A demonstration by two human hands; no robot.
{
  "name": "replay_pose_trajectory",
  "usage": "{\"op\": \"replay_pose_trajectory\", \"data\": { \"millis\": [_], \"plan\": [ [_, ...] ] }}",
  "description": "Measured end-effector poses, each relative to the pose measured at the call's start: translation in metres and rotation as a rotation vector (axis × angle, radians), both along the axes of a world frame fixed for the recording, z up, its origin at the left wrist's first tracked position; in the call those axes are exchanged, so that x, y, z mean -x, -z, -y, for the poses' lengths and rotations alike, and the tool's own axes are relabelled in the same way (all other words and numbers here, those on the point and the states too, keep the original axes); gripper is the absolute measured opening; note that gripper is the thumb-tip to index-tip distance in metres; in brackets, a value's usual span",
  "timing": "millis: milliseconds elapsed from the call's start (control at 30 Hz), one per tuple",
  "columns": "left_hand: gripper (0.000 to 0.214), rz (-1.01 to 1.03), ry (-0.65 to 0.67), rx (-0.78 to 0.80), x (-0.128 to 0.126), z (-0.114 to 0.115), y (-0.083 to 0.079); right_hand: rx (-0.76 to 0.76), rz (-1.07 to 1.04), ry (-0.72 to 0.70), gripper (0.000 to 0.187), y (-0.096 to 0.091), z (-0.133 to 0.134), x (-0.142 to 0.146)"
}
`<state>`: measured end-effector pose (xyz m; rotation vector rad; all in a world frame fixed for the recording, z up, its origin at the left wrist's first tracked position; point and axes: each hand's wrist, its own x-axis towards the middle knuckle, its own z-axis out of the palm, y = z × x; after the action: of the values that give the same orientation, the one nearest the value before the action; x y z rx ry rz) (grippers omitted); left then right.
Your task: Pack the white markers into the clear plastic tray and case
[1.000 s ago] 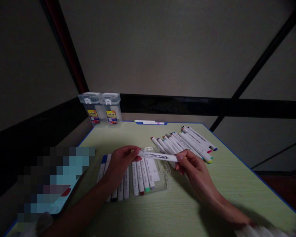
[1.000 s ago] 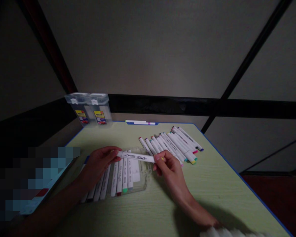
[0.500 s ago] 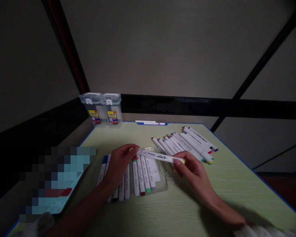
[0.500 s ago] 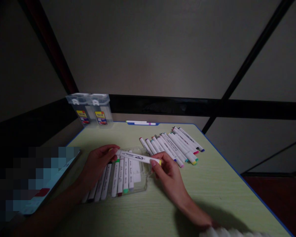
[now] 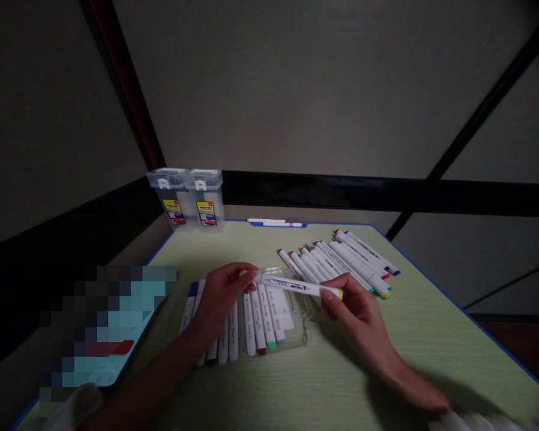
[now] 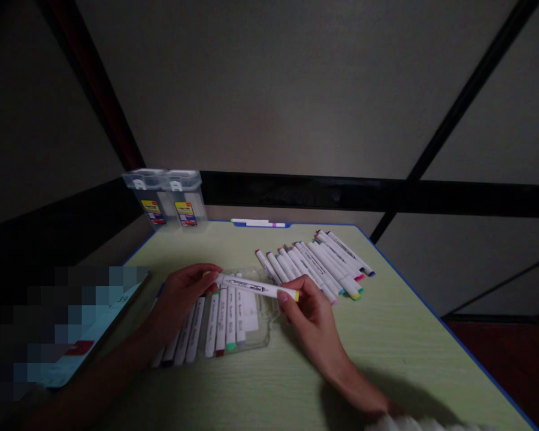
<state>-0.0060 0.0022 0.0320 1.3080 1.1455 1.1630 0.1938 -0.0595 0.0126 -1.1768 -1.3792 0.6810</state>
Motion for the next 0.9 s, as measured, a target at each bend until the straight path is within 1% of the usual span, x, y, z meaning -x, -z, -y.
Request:
{"op": "replay_pose_trajectory", "data": {
  "millis": [67, 100, 133, 200, 233, 300, 400, 500, 667, 900],
  "plan": [
    [0.02, 0.005, -0.018, -0.008, 0.0, -0.001, 0.002, -0.13, 0.191, 0.0, 0.011, 0.001, 0.004, -0.001],
    [0.021, 0.009, -0.029, -0.011, 0.001, -0.001, 0.002, -0.218, 0.318, -0.03, 0.007, 0.001, 0.006, -0.001],
    [0.022, 0.014, -0.038, -0.014, 0.001, -0.002, 0.003, -0.317, 0.462, -0.08, 0.007, 0.001, 0.008, -0.001],
    [0.024, 0.03, -0.046, -0.021, 0.0, -0.002, 0.004, -0.509, 0.75, -0.215, 0.014, 0.0, 0.01, -0.002],
    [0.025, 0.037, -0.043, -0.025, 0.0, -0.003, 0.005, -0.577, 0.868, -0.283, 0.017, 0.0, 0.011, -0.002],
    [0.027, 0.04, -0.032, -0.03, 0.0, -0.003, 0.006, -0.643, 1.009, -0.374, 0.024, -0.001, 0.012, -0.001],
    [0.028, 0.031, -0.019, -0.022, 0.0, -0.004, 0.007, -0.644, 1.047, -0.436, 0.031, 0.0, 0.012, 0.0],
    [0.024, -0.014, -0.003, 0.001, 0.0, -0.003, 0.008, -0.65, 1.042, -0.448, 0.035, -0.001, 0.012, 0.002],
    [0.019, -0.11, 0.025, -0.008, -0.001, 0.0, 0.007, -0.691, 1.036, -0.424, 0.036, -0.003, 0.013, 0.003],
    [0.017, -0.095, 0.057, -0.02, -0.001, -0.004, 0.012, -0.701, 1.013, -0.392, 0.033, -0.003, 0.013, 0.003]
  ]
}}
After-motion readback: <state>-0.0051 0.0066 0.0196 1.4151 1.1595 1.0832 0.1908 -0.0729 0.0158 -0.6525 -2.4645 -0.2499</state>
